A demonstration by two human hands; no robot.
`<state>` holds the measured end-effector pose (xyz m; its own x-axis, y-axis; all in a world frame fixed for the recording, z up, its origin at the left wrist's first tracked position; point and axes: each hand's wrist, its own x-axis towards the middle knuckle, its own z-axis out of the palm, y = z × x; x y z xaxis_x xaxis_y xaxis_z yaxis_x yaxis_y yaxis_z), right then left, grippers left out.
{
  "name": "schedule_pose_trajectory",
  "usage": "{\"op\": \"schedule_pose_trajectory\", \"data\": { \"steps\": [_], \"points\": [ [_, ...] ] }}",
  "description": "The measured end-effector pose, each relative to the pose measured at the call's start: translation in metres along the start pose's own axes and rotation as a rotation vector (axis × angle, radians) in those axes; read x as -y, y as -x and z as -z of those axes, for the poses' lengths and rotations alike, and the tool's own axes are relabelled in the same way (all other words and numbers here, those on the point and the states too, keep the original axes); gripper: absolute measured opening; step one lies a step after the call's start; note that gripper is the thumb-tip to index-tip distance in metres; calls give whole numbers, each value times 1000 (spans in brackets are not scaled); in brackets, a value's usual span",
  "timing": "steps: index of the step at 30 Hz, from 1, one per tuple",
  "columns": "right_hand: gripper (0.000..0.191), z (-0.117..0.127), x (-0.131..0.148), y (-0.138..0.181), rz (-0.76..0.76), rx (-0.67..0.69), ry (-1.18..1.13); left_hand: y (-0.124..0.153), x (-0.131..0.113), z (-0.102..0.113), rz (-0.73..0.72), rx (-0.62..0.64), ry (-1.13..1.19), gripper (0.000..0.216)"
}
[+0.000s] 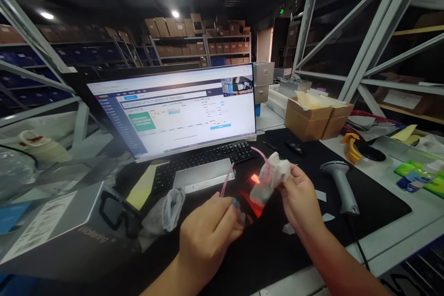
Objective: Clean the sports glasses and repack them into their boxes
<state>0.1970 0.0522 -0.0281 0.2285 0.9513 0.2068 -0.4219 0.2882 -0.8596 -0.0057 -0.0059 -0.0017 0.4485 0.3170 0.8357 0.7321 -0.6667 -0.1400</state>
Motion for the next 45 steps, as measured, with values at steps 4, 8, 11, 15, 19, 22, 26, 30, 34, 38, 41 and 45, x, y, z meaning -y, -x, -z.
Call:
{"op": "schedule_pose_trajectory", "data": {
  "steps": [4,8,11,15,19,22,26,30,34,38,41,45],
  "points": [
    [28,-15,6,11,-261,83,-345,0,1,3,41,-18,-19,1],
    [32,-30,12,43,-344,210,-371,-1,2,1,64,-1,-62,4],
    [31,-35,8,59,-361,288,-290,-2,1,1,63,29,-108,13],
    [32,-36,-6,69,-218,296,-135,-1,-2,3,64,60,-160,18],
    [30,-36,-13,70,-156,220,-108,2,-8,0,35,50,-203,15],
    [37,-34,-6,62,-209,117,-215,2,-12,-2,-54,45,-206,13],
    [53,-28,15,46,-322,89,-369,-4,-9,-3,-181,24,-147,12],
    [56,-20,31,32,-418,115,-409,-5,-1,-1,-235,41,-79,8],
    [60,-13,32,23,-508,188,-447,0,6,-2,-214,75,-3,17],
    [58,-10,25,18,-523,156,-382,-1,9,-2,-182,101,21,17],
    [53,-7,23,15,-517,163,-288,-6,10,-1,-143,113,28,4],
    [44,8,22,-1,-336,204,60,-7,13,1,-45,157,44,11]
  ]
}}
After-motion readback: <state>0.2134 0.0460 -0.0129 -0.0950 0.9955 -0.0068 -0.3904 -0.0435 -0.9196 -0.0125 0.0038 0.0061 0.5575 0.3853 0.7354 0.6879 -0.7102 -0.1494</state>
